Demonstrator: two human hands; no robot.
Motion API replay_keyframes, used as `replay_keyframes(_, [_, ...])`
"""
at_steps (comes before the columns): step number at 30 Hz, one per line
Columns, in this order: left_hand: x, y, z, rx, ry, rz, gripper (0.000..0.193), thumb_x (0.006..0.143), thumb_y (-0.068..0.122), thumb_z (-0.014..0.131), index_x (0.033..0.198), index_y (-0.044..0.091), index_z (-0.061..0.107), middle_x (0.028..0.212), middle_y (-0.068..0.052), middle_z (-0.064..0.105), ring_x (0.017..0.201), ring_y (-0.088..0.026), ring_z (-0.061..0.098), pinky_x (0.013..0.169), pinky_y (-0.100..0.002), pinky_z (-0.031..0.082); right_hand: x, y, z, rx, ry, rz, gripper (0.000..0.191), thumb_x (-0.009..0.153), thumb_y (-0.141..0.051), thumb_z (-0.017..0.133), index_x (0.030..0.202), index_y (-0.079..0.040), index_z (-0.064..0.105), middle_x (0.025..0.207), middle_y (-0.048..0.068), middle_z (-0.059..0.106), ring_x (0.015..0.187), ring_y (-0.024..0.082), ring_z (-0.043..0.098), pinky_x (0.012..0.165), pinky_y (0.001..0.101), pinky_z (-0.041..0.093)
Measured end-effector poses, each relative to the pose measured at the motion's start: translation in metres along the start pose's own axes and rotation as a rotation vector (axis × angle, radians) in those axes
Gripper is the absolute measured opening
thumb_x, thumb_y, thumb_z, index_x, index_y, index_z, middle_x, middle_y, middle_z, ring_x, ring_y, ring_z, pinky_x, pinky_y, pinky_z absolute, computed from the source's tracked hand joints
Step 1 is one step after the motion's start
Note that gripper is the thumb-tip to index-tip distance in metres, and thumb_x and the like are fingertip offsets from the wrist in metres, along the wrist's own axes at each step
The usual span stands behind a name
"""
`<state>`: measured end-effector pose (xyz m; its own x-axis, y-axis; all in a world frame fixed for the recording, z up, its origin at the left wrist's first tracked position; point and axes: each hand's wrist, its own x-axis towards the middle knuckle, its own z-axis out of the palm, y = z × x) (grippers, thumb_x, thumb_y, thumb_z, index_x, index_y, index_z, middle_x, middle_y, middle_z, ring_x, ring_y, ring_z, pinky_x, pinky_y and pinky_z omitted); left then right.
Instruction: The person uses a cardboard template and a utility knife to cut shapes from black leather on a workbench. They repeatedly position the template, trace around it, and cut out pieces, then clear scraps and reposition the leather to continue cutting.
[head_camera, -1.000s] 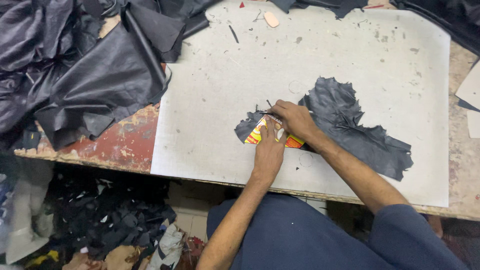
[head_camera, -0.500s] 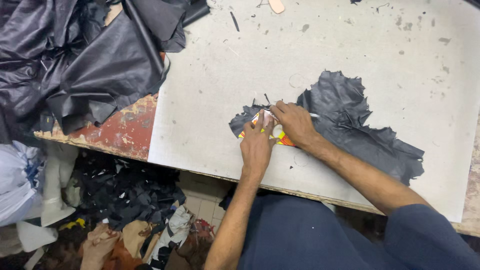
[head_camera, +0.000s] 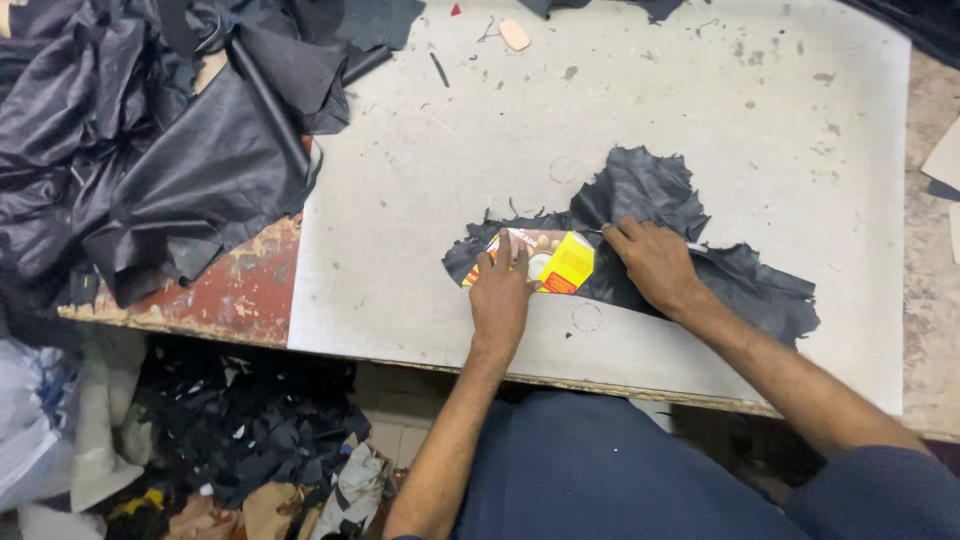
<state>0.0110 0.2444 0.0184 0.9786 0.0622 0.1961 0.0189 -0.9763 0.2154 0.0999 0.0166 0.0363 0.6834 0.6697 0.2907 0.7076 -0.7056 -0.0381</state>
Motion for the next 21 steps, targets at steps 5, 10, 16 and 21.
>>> replay_keyframes(5, [0.008, -0.021, 0.019, 0.05, 0.013, 0.235, 0.05, 0.073, 0.022, 0.085, 0.115, -0.002, 0.07, 0.132, -0.017, 0.059, 0.109, -0.026, 0.064, 0.073, -0.031, 0.06, -0.032, -0.055, -0.038, 0.281, 0.09, 0.466, 0.046, 0.087, 0.011, 0.056, 0.13, -0.005, 0.064, 0.105, 0.017, 0.061, 0.086, 0.037, 0.067, 0.072, 0.0452, 0.056])
replay_keyframes(10, [0.069, -0.042, 0.042, 0.134, -0.202, 0.692, 0.008, 0.084, 0.014, 0.074, 0.089, 0.007, 0.075, 0.095, -0.011, 0.073, 0.087, -0.026, 0.072, 0.068, -0.039, 0.059, -0.063, -0.159, -0.051, 0.589, -0.095, 0.577, 0.043, 0.081, -0.002, 0.068, 0.124, -0.006, 0.064, 0.103, 0.019, 0.068, 0.093, 0.04, 0.07, 0.079, 0.0473, 0.057])
replay_keyframes(16, [0.167, -0.025, 0.043, 0.019, -0.56, 1.197, 0.014, 0.064, 0.015, 0.086, 0.077, 0.015, 0.08, 0.083, -0.011, 0.076, 0.076, -0.027, 0.074, 0.061, -0.041, 0.057, -0.003, -0.247, -0.019, 0.567, 0.166, 0.86, 0.038, 0.085, -0.008, 0.074, 0.123, -0.006, 0.069, 0.102, 0.017, 0.074, 0.083, 0.031, 0.075, 0.07, 0.0419, 0.06])
replay_keyframes(21, [0.198, -0.018, 0.036, -0.218, -0.94, 1.251, 0.037, 0.057, 0.003, 0.086, 0.09, 0.019, 0.083, 0.084, -0.002, 0.078, 0.075, -0.02, 0.074, 0.063, -0.037, 0.056, 0.06, -0.261, 0.026, 0.392, 0.423, 1.06, 0.034, 0.088, -0.003, 0.074, 0.122, -0.003, 0.07, 0.097, 0.017, 0.07, 0.079, 0.033, 0.069, 0.068, 0.0427, 0.056])
